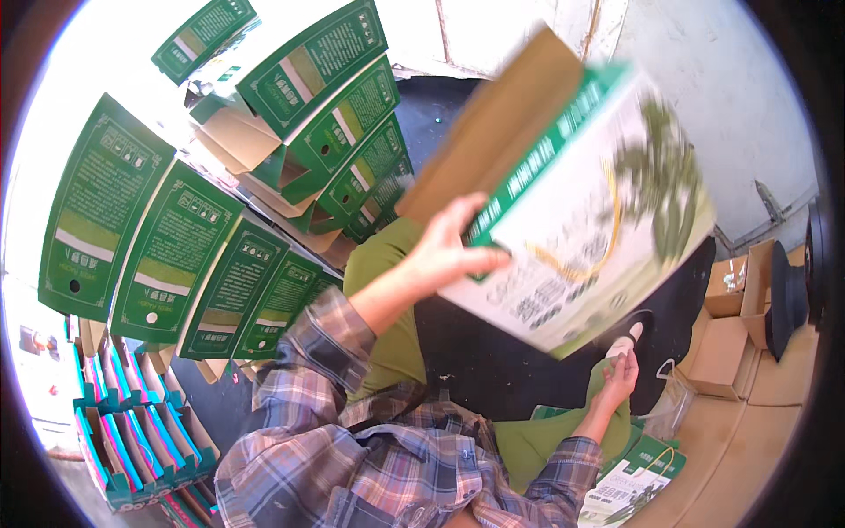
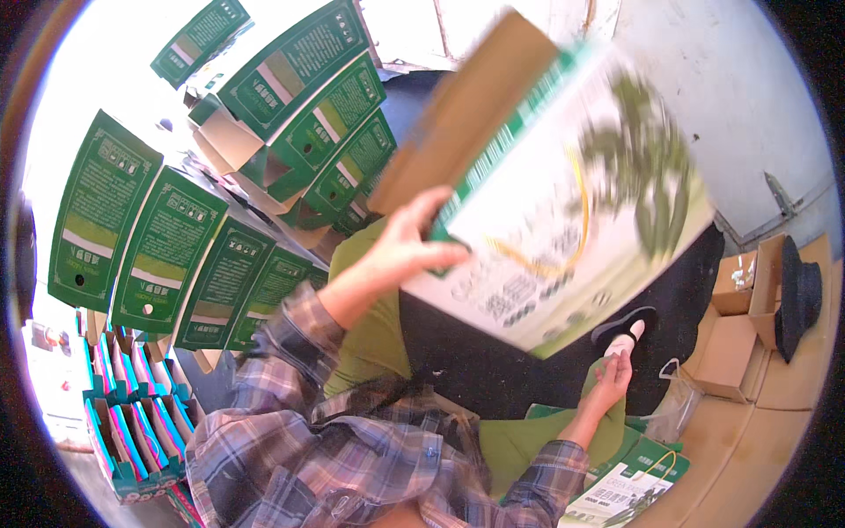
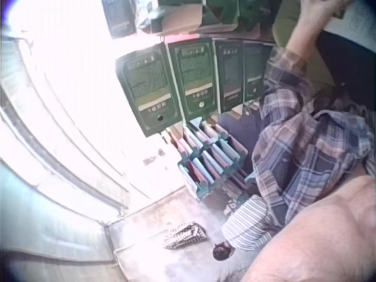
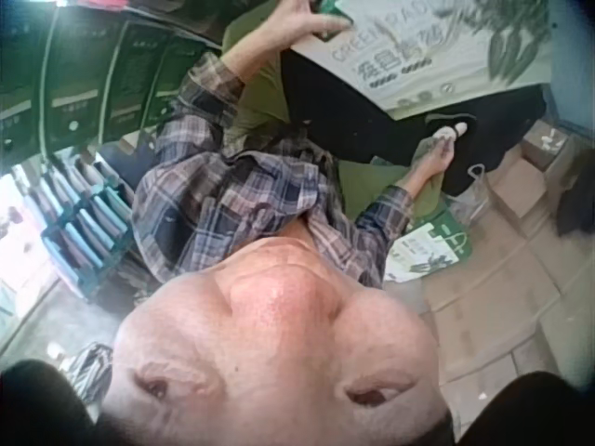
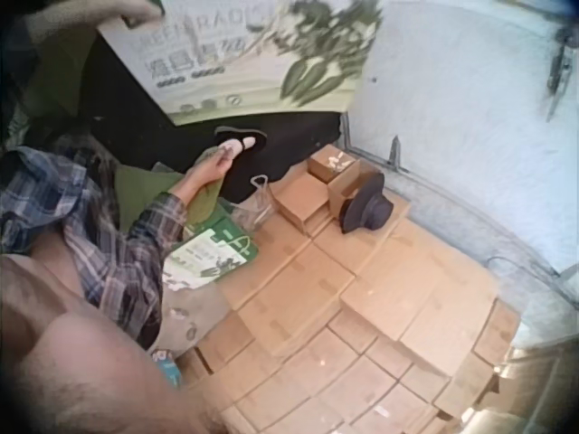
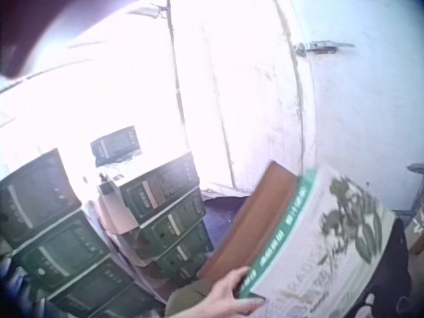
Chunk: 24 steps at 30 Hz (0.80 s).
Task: The recorder is folding cardboard packaging boxes and stacking them.
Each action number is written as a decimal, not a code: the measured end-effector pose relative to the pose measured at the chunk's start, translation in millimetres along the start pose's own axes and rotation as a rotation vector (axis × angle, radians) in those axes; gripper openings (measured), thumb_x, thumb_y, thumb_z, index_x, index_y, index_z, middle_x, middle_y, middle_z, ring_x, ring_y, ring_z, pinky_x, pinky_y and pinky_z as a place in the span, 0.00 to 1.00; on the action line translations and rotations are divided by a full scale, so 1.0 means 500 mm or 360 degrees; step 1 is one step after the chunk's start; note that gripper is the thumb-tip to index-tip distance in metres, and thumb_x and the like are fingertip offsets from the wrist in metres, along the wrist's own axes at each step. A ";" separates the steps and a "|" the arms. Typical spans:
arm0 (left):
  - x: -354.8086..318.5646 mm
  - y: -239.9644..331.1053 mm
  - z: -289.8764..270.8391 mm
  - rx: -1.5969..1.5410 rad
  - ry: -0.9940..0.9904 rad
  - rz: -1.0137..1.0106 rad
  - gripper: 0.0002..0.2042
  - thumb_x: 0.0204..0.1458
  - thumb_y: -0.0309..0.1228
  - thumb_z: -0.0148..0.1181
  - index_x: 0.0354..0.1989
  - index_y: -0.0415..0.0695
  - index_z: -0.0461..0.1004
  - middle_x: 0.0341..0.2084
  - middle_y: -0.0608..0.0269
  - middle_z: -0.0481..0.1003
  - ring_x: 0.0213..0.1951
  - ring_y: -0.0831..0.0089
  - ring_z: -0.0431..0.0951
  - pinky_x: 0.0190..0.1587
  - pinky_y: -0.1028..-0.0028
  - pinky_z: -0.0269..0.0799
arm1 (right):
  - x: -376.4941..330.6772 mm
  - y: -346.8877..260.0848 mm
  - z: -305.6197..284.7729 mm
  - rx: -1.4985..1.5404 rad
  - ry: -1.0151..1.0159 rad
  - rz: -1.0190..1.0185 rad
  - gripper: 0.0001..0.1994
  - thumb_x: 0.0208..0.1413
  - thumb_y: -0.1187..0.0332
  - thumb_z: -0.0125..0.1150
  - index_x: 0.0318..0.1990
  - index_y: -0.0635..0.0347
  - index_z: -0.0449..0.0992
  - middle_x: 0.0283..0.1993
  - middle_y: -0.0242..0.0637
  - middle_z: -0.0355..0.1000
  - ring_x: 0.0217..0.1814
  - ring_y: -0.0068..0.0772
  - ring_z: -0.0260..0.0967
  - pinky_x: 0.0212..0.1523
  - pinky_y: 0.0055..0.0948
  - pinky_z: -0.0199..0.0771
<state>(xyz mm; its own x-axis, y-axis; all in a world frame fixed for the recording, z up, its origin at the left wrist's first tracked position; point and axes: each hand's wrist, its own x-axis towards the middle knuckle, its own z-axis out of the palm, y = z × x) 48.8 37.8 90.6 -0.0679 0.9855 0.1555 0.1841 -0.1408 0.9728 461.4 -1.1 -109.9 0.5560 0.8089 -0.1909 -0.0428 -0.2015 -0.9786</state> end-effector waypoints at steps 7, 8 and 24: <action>0.134 0.288 -0.225 -0.0599 0.0626 0.0282 0.16 0.50 0.36 0.61 0.45 0.42 0.71 0.40 0.58 0.76 0.40 0.67 0.78 0.42 0.66 0.75 | -0.036 -0.026 0.044 -0.0193 -0.0209 0.0147 0.15 0.60 0.69 0.54 0.54 0.57 0.71 0.43 0.26 0.70 0.37 0.16 0.67 0.32 0.17 0.67; 0.153 0.319 -0.250 -0.0698 0.0723 0.0288 0.14 0.51 0.37 0.59 0.42 0.44 0.72 0.39 0.60 0.77 0.37 0.67 0.79 0.41 0.64 0.77 | -0.034 -0.024 0.040 -0.0190 -0.0201 0.0144 0.15 0.60 0.69 0.54 0.54 0.57 0.71 0.43 0.26 0.70 0.37 0.16 0.67 0.32 0.17 0.67; 0.346 0.318 -0.847 -0.0925 0.1508 0.0322 0.21 0.55 0.51 0.50 0.44 0.47 0.75 0.41 0.58 0.79 0.45 0.60 0.78 0.48 0.55 0.75 | -0.022 0.049 0.044 -0.0472 -0.0532 0.0077 0.14 0.58 0.73 0.56 0.51 0.61 0.73 0.35 0.28 0.70 0.30 0.16 0.66 0.27 0.17 0.64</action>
<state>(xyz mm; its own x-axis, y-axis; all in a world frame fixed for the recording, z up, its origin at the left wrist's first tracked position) -349.1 145.8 344.9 -0.8505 0.5052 0.1463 -0.1911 -0.5561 0.8089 436.0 -3.0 -133.3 0.2587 0.9187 -0.2983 0.2044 -0.3539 -0.9127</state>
